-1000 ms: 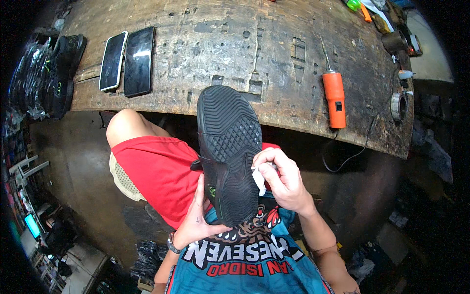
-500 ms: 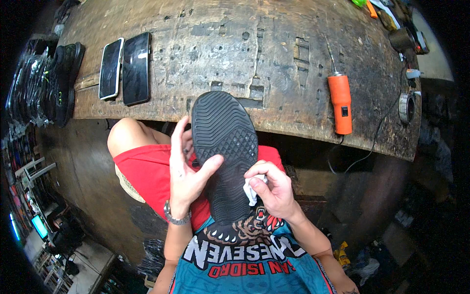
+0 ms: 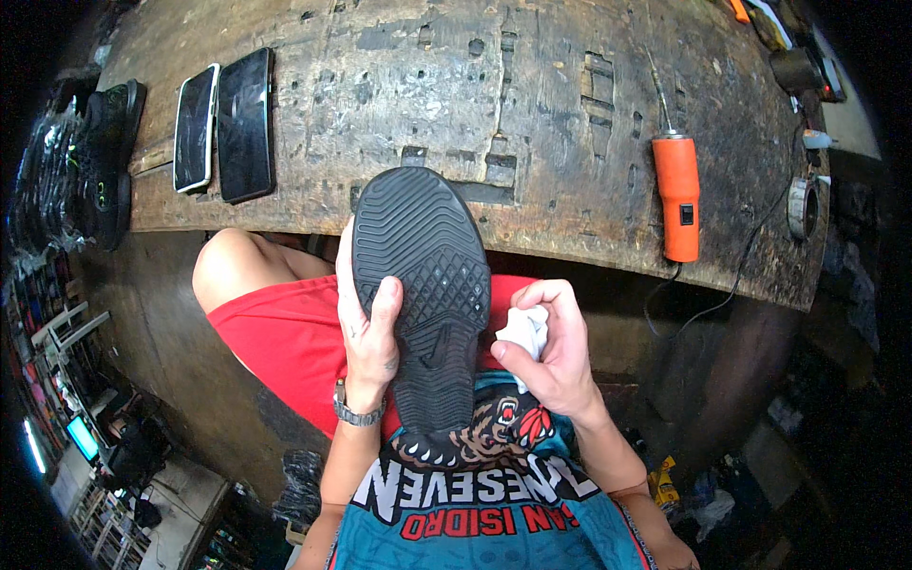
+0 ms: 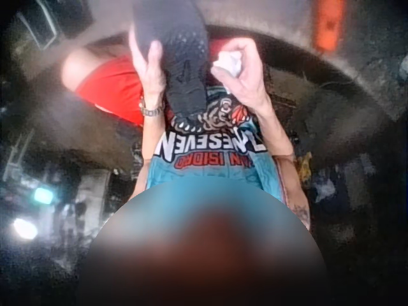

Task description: The person cleans a black sneaker with a white cloth, then uses a rotary tool to grind the sole and side of the shoe. They wipe the shoe again and continue grinding different areas of the sole and upper.

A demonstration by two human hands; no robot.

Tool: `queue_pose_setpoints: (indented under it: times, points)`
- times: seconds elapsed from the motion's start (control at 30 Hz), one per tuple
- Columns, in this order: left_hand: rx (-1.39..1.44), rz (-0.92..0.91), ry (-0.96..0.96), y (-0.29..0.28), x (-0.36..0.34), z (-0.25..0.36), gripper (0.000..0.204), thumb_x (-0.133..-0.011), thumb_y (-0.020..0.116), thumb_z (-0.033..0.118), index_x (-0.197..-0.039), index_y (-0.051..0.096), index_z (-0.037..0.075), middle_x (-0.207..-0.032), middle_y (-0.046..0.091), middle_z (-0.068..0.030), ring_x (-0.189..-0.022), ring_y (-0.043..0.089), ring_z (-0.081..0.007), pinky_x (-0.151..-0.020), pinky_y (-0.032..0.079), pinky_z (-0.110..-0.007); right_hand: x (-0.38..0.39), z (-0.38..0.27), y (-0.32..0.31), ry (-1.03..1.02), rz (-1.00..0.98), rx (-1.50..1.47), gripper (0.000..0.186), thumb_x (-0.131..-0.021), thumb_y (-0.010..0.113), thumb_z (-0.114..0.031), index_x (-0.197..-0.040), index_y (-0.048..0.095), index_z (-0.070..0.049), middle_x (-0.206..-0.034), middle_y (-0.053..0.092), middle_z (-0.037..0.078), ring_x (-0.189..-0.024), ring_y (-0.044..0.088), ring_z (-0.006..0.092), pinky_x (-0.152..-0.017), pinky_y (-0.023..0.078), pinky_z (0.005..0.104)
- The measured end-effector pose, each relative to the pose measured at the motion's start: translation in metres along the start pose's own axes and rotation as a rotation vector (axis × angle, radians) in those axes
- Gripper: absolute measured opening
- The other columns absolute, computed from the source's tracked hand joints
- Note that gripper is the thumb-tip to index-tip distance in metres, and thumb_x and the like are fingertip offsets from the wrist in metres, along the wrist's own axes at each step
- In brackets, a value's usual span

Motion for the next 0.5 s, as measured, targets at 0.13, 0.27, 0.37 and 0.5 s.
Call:
queue_pose_setpoints:
  times: [0.13, 0.27, 0.37, 0.5]
  points:
    - [-0.014, -0.017, 0.034, -0.001, -0.001, -0.004, 0.069, -0.101, 0.057, 0.022, -0.157, 0.027, -0.006, -0.155, 0.042, -0.0184, -0.141, 0.042, -0.0263, -0.12, 0.028, -0.04, -0.02, -0.008, -0.013, -0.033, 0.028, 0.165, 0.018, -0.086, 0.062, 0.005, -0.102, 0.059, -0.001, -0.096, 0.058, 0.004, -0.086, 0.056, 0.0096, -0.073, 0.046, 0.0248]
    - [0.018, -0.015, 0.039, -0.006, 0.0, -0.017, 0.069, -0.104, 0.045, 0.034, -0.158, 0.026, -0.004, -0.156, 0.041, -0.0179, -0.143, 0.041, -0.0274, -0.121, 0.028, -0.041, -0.04, -0.027, -0.026, 0.003, 0.098, 0.161, 0.012, -0.089, 0.064, 0.003, -0.101, 0.065, 0.001, -0.093, 0.063, 0.003, -0.082, 0.058, 0.0085, -0.072, 0.048, 0.0241]
    - [0.133, 0.021, -0.009, -0.01, -0.001, -0.027, 0.071, -0.107, 0.035, 0.046, -0.159, 0.026, -0.001, -0.157, 0.041, -0.0172, -0.144, 0.041, -0.0284, -0.121, 0.028, -0.042, -0.056, -0.046, -0.032, -0.044, 0.158, 0.115, 0.01, -0.096, 0.067, -0.005, -0.104, 0.065, 0.001, -0.087, 0.065, 0.0, -0.076, 0.058, 0.0043, -0.068, 0.048, 0.0219]
    - [0.118, 0.031, -0.028, -0.007, 0.001, -0.025, 0.08, -0.107, 0.024, 0.061, -0.159, 0.025, 0.0, -0.158, 0.041, -0.0172, -0.144, 0.042, -0.0293, -0.121, 0.029, -0.043, -0.079, -0.074, -0.045, -0.307, 0.307, 0.278, 0.033, -0.088, 0.076, -0.007, -0.117, 0.064, 0.004, -0.114, 0.064, 0.011, -0.1, 0.062, 0.0147, -0.09, 0.051, 0.0299]
Point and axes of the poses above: each hand's wrist, its own x-axis away from the middle knuckle, its own y-axis out of the palm, z = x × y, the point moved 5 cm from there along -x, towards the middle knuckle
